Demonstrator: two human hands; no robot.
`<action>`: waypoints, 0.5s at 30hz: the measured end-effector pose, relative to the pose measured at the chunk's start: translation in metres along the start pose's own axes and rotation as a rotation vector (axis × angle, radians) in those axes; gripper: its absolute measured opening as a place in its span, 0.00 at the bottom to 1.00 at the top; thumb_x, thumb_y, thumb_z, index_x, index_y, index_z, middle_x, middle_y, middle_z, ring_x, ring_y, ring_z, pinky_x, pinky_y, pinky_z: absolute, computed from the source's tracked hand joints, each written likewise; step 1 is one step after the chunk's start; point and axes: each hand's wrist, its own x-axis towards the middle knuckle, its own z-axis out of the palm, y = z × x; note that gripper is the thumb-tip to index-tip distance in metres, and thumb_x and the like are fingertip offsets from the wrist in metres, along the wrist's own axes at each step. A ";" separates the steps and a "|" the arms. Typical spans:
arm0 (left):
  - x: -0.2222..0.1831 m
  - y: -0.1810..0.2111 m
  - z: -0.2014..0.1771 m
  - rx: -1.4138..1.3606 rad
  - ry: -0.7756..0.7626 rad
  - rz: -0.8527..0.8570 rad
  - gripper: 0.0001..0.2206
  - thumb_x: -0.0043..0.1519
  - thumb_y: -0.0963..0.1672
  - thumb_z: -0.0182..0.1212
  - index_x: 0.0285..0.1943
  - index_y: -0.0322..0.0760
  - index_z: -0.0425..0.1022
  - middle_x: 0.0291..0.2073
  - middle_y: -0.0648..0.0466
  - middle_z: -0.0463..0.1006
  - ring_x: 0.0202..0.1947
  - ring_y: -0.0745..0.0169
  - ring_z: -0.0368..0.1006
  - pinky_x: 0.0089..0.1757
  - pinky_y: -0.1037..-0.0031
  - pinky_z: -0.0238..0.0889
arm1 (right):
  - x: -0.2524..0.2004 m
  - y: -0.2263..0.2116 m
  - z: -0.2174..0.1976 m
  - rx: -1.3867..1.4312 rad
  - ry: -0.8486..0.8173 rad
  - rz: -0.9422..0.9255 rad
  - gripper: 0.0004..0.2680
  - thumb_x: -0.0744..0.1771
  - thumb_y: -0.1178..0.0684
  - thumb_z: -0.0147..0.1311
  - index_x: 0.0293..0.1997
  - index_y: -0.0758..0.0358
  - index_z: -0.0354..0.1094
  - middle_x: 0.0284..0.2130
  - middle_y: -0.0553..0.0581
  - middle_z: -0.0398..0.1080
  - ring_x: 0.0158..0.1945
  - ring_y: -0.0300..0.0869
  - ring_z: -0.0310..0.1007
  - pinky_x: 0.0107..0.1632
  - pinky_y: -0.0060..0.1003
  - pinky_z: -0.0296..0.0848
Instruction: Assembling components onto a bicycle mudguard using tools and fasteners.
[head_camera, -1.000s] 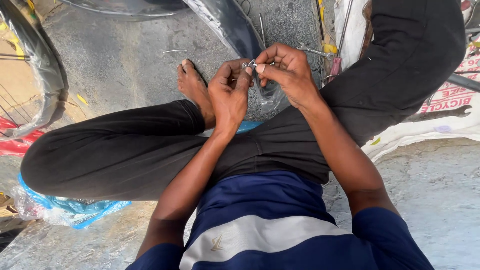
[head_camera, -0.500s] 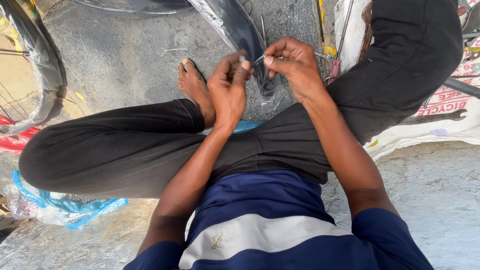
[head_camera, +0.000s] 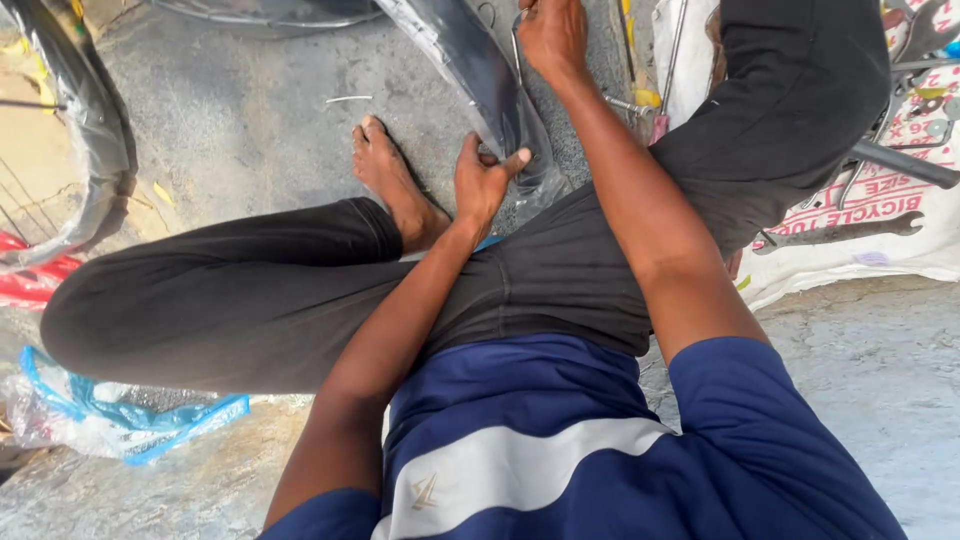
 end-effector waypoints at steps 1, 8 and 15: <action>0.000 -0.013 0.004 -0.060 -0.034 -0.008 0.19 0.52 0.43 0.75 0.46 0.27 0.72 0.25 0.57 0.70 0.26 0.69 0.64 0.30 0.75 0.61 | -0.016 0.002 0.004 -0.061 0.015 -0.038 0.04 0.61 0.65 0.55 0.34 0.65 0.70 0.29 0.62 0.75 0.34 0.56 0.77 0.37 0.51 0.73; -0.044 0.064 -0.031 -0.469 -0.217 0.040 0.11 0.63 0.44 0.70 0.42 0.26 0.79 0.29 0.59 0.74 0.30 0.72 0.62 0.33 0.76 0.56 | -0.014 -0.083 -0.027 0.335 -0.152 0.363 0.03 0.66 0.64 0.56 0.40 0.67 0.68 0.29 0.56 0.74 0.33 0.43 0.75 0.37 0.38 0.73; -0.100 0.084 -0.097 -0.905 -0.235 0.090 0.13 0.68 0.47 0.66 0.50 0.29 0.78 0.39 0.59 0.78 0.39 0.74 0.68 0.44 0.78 0.62 | -0.107 -0.228 -0.105 0.898 -0.370 0.706 0.07 0.66 0.67 0.49 0.48 0.73 0.66 0.39 0.57 0.74 0.40 0.38 0.76 0.46 0.30 0.76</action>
